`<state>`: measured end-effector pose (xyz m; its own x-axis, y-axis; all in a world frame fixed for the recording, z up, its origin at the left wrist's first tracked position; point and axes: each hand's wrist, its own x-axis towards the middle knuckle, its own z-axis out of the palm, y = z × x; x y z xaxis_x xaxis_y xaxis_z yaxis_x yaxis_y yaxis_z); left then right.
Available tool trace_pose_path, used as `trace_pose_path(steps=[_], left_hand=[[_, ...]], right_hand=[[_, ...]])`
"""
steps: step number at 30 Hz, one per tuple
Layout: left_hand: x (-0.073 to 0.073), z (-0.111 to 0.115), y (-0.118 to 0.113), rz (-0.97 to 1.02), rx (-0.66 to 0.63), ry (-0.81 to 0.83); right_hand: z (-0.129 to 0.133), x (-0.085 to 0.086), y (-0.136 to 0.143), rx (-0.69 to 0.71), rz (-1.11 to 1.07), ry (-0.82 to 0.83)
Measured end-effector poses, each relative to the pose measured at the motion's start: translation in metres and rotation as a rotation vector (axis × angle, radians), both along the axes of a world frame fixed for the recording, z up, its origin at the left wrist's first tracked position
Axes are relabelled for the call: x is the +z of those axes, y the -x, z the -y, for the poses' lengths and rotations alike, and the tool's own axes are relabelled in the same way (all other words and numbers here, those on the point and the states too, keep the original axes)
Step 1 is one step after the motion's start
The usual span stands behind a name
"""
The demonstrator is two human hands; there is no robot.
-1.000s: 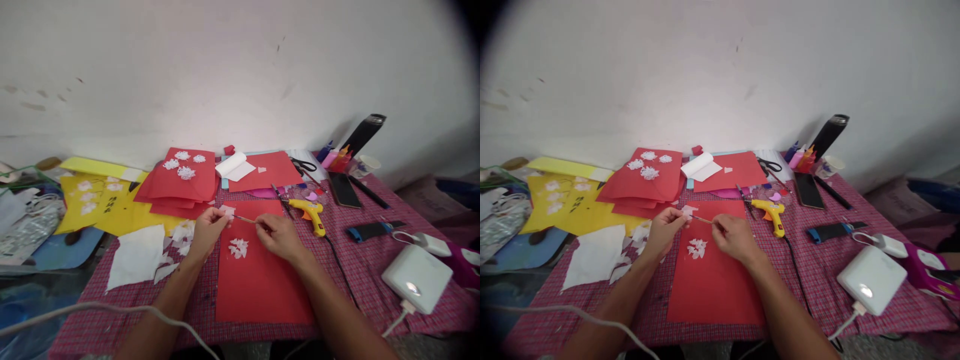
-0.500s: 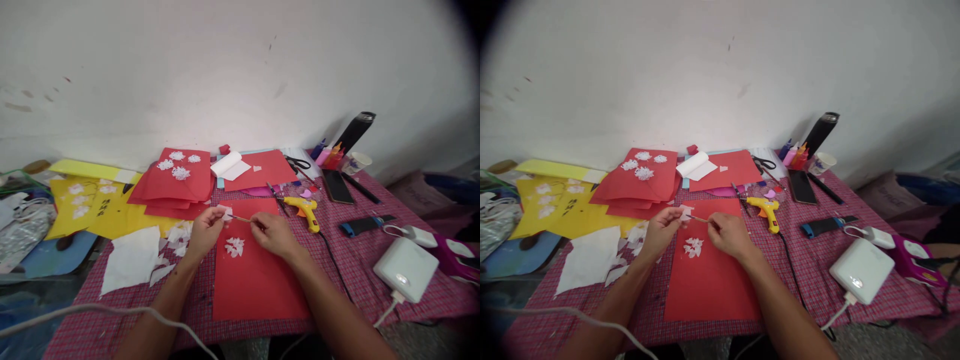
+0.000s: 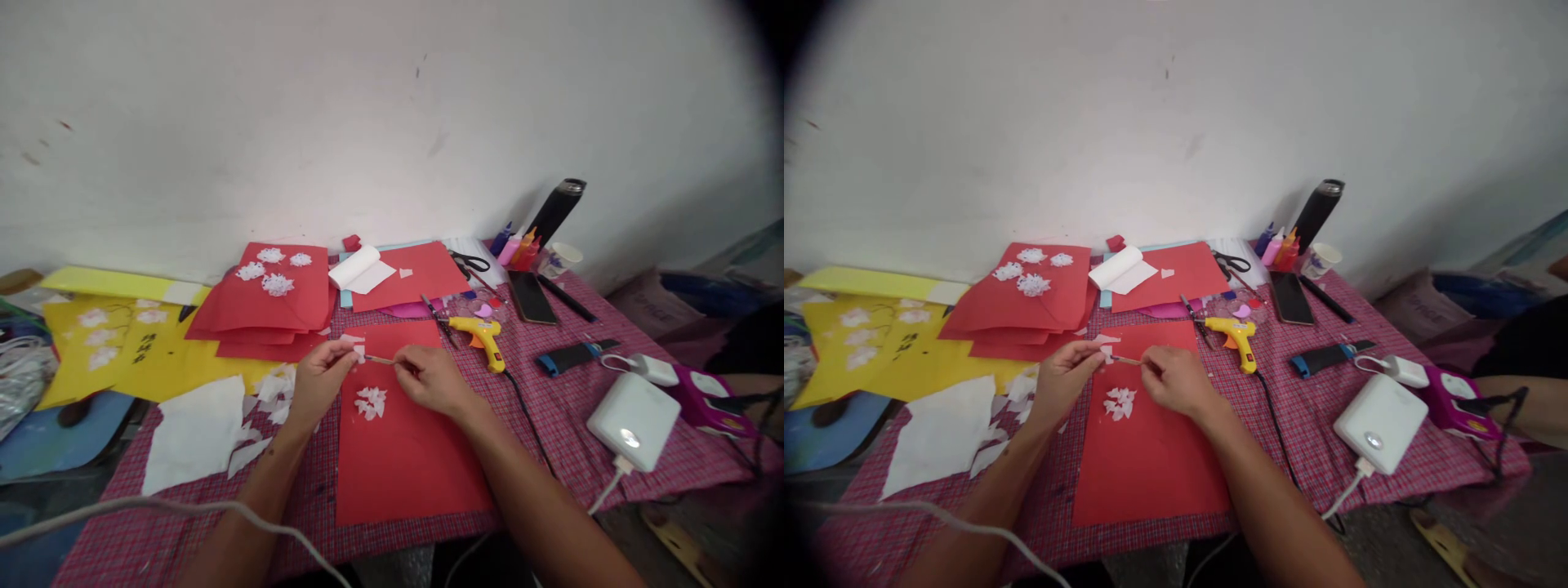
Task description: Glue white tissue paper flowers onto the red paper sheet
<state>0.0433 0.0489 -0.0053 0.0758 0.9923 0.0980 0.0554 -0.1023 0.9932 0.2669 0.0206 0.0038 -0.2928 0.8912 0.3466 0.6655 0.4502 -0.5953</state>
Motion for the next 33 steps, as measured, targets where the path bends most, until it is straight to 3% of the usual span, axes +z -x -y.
trace_pose_path(steps=[10, 19, 25, 33], left_hand=[[-0.0039, -0.0043, -0.0023, 0.156, -0.008, 0.066], [-0.0078, -0.0051, -0.0007, 0.119, -0.021, 0.057], [-0.0019, -0.0014, 0.0006, 0.066, -0.101, 0.034], [-0.0035, 0.0007, 0.0006, -0.057, -0.095, -0.012]], right_hand=[[0.0010, -0.0012, 0.0043, 0.037, -0.071, 0.067], [0.0011, -0.0021, 0.0058, 0.060, -0.033, 0.054], [0.0015, 0.0035, 0.0002, 0.111, -0.016, 0.091], [0.0027, 0.0025, 0.0019, 0.059, 0.025, 0.052]])
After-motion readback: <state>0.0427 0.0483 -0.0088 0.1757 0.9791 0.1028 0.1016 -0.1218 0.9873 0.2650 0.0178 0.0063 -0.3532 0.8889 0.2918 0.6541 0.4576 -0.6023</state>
